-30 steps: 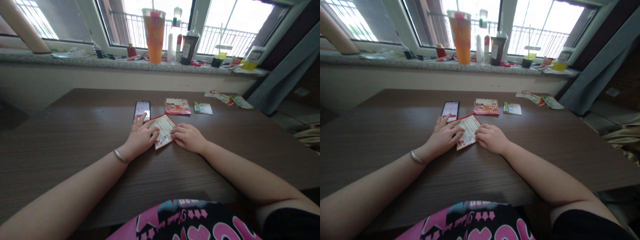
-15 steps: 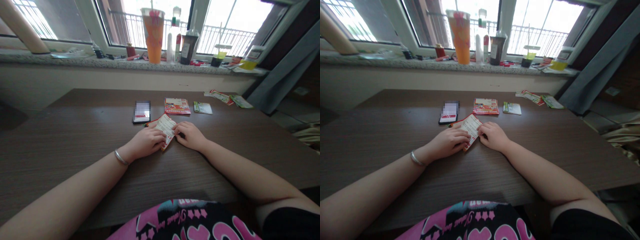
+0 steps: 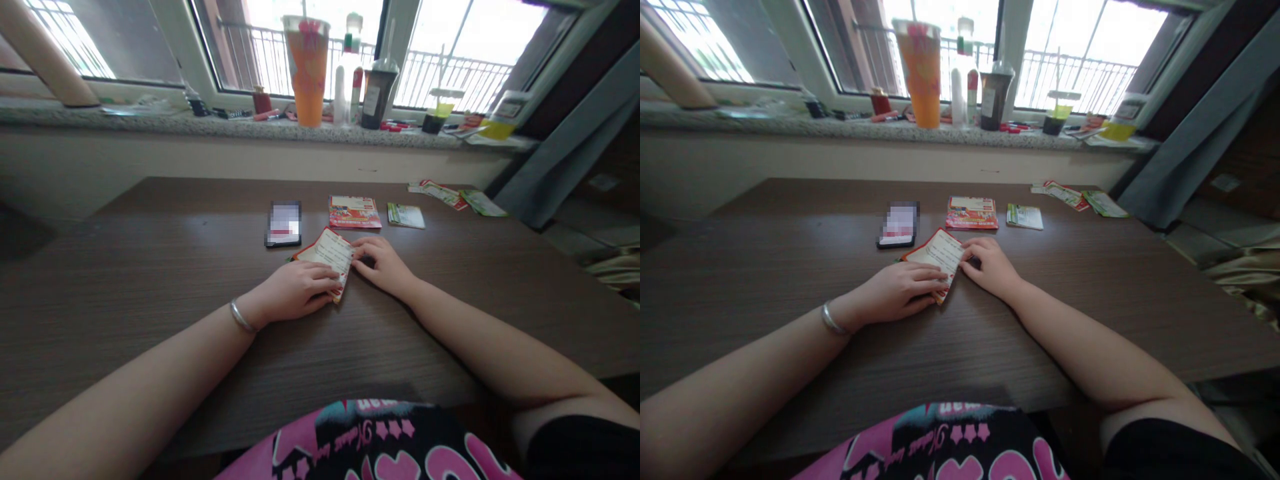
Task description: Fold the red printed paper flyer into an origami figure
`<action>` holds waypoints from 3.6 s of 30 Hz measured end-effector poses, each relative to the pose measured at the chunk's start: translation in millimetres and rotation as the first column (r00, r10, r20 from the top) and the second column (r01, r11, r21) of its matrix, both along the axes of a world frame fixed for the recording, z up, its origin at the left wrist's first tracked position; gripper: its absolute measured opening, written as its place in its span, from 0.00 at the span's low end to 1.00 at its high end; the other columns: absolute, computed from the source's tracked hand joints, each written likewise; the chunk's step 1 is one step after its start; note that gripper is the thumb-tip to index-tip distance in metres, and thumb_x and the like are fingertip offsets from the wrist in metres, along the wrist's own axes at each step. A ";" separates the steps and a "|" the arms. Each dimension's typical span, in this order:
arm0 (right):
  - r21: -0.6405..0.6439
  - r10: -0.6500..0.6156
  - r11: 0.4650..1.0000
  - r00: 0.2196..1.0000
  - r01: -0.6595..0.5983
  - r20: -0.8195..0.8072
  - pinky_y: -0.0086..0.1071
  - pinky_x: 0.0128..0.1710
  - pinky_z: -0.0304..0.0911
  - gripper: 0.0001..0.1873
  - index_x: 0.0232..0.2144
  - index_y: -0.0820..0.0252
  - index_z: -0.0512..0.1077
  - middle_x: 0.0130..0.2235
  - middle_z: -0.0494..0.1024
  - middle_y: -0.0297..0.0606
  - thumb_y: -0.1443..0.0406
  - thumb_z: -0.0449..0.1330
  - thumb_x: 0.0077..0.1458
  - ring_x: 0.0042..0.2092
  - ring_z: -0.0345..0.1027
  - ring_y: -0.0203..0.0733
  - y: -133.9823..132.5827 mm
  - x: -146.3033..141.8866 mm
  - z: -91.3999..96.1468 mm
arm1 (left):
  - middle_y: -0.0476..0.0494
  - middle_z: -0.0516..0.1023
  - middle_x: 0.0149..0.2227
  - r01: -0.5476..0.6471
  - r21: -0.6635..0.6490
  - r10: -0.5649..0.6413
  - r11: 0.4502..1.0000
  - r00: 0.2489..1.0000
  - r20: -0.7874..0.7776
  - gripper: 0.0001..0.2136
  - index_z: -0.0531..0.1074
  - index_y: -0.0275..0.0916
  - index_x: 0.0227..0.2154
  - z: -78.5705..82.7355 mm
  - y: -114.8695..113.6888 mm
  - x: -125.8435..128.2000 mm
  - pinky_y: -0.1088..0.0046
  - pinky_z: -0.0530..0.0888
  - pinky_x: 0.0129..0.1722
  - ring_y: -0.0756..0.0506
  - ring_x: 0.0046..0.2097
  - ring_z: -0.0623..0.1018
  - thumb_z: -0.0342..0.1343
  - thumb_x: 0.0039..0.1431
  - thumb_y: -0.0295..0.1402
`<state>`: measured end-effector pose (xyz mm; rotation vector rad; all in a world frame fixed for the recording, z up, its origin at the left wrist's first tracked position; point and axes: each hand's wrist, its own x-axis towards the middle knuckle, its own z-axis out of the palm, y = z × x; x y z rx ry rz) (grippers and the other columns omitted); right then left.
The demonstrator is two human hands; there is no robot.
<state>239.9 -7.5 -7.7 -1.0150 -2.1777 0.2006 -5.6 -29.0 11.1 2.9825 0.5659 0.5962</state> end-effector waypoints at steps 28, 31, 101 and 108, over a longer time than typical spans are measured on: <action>-0.056 -0.130 0.990 0.990 0.126 -0.060 0.38 0.42 0.62 0.03 0.31 0.57 0.72 0.37 0.76 0.38 0.64 0.62 0.54 0.41 0.67 0.43 2.8 1.7 1.8 | 0.45 0.62 0.63 -0.060 -0.116 0.037 0.991 0.980 -0.193 0.21 0.63 0.54 0.58 -2.1 -2.6 -1.2 0.44 0.50 0.62 0.35 0.64 0.59 0.51 0.63 0.37; -0.009 -0.122 0.993 0.990 0.122 -0.071 0.38 0.42 0.62 0.02 0.30 0.57 0.73 0.35 0.76 0.37 0.66 0.63 0.54 0.39 0.67 0.43 1.9 2.1 3.1 | 0.45 0.60 0.64 -0.053 -0.121 0.028 0.991 0.979 -0.201 0.21 0.63 0.53 0.59 -3.0 -1.7 -1.4 0.47 0.52 0.62 0.35 0.64 0.58 0.50 0.63 0.38; -0.070 0.029 0.997 0.998 -0.034 -0.062 0.29 0.32 0.67 0.13 0.41 0.56 0.66 0.36 0.76 0.33 0.70 0.60 0.51 0.29 0.69 0.33 -17.6 -6.3 3.0 | 0.29 0.57 0.61 -0.504 0.094 0.479 0.859 0.854 0.204 0.40 0.52 0.39 0.61 -9.6 -4.9 0.4 0.51 0.60 0.61 0.32 0.62 0.59 0.65 0.49 0.44; -0.082 0.069 0.994 0.994 -0.076 -0.086 0.30 0.33 0.67 0.06 0.36 0.57 0.68 0.34 0.75 0.34 0.67 0.60 0.53 0.32 0.69 0.35 -19.7 -8.1 8.6 | 0.39 0.64 0.61 -0.380 0.172 0.370 0.909 0.925 0.088 0.34 0.54 0.40 0.63 0.2 -6.9 1.5 0.47 0.47 0.66 0.34 0.65 0.56 0.59 0.56 0.40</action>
